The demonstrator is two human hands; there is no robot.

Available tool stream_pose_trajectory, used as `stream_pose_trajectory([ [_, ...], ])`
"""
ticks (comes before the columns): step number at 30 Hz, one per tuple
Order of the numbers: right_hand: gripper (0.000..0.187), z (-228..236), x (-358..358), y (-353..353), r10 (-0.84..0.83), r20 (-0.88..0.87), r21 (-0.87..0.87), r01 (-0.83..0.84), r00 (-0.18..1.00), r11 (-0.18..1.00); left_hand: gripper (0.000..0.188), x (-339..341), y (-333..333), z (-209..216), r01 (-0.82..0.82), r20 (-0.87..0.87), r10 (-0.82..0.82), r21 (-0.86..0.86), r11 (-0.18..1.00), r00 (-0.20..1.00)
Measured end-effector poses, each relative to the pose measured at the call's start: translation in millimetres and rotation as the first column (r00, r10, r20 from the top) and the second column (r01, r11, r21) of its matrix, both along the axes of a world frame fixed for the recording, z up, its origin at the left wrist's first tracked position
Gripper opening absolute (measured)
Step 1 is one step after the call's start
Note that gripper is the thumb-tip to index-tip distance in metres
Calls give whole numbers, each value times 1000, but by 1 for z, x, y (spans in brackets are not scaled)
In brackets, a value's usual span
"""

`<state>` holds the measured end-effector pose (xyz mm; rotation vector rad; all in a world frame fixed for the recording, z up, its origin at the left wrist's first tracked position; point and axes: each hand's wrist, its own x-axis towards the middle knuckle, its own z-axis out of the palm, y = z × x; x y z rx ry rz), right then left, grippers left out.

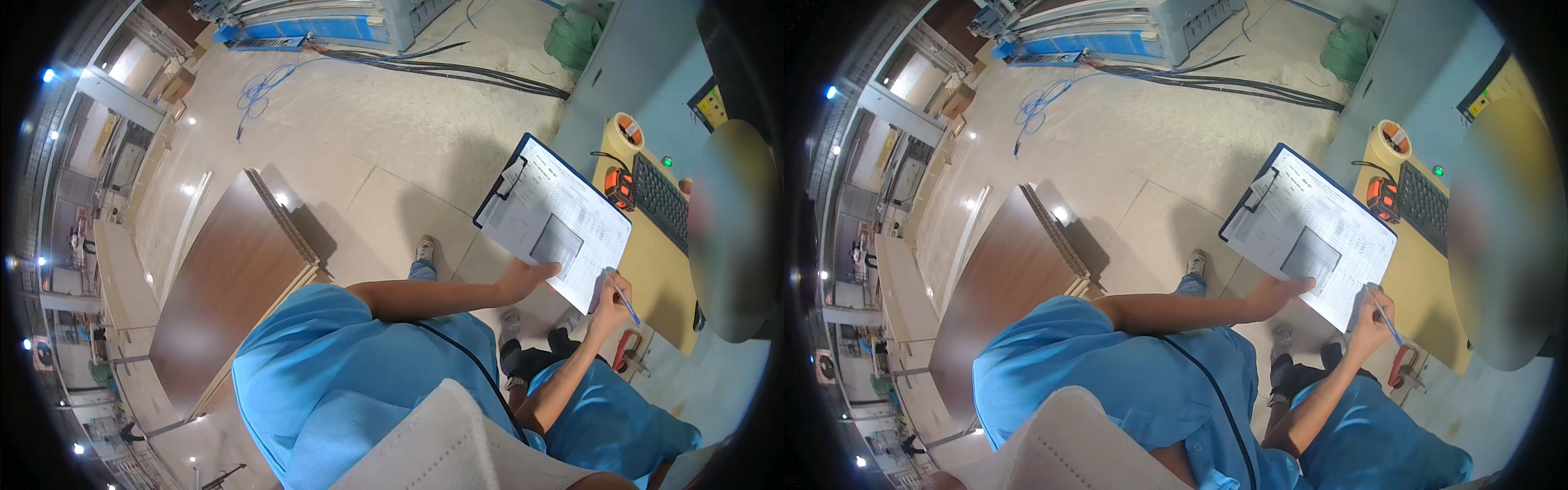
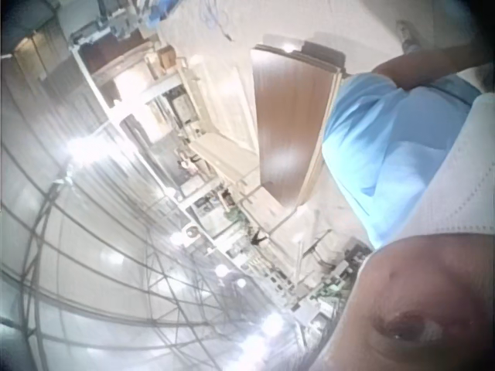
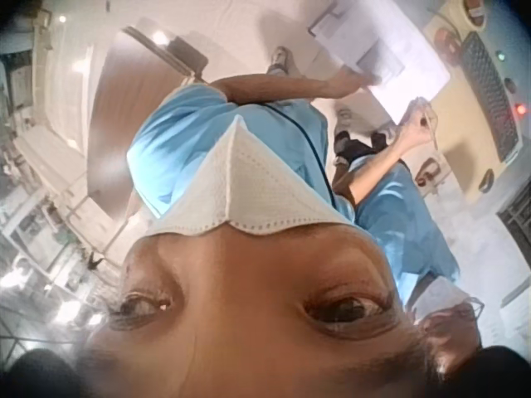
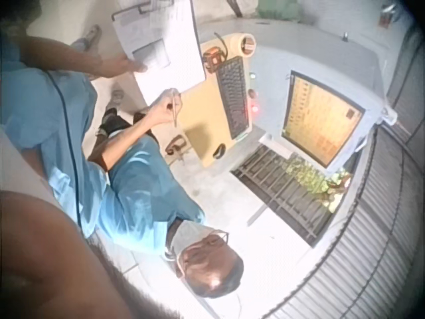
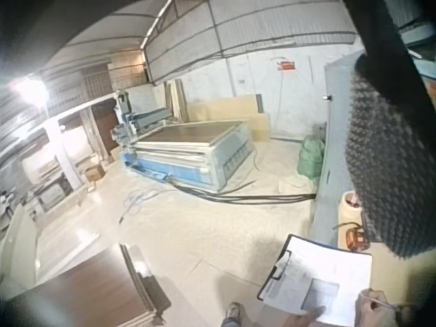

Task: The person writes on a clipboard with a pen, then tears off a printed receipt and attaches it to a metal cabinet door. A coworker is present at a nearby desk.

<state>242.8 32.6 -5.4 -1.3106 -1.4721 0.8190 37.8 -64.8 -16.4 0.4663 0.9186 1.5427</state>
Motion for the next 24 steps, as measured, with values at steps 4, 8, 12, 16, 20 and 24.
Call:
stream_pose_trajectory([
  [4, 8, -11, 12, -3, -57, -142, 4, 58, 988, 998, 49, 2, -2, -4, 19, -67, -18, 15, 1000, 998],
  [8, 5, -4, 11, -4, -46, -283, -88, 22, 958, 996, 49, 1, -3, 5, 29, -27, -29, 9, 1000, 999],
  [12, 5, 4, -3, -1, -86, -453, -179, 4, 888, 984, 57, -7, -3, 3, 29, 16, -28, -31, 999, 999],
  [16, 20, 9, -21, 17, -81, -92, -66, 75, 992, 995, 59, -19, 14, -12, 240, -409, -485, -520, 820, 773],
  [20, 33, 28, -26, 57, -62, -27, 210, 66, 998, 975, 35, -8, 58, -10, 141, -122, -161, -158, 977, 979],
  [24, 35, 53, -27, 69, -35, -91, 190, 51, 995, 980, 33, 11, 63, 6, -65, -56, 60, -94, 993, 997],
])
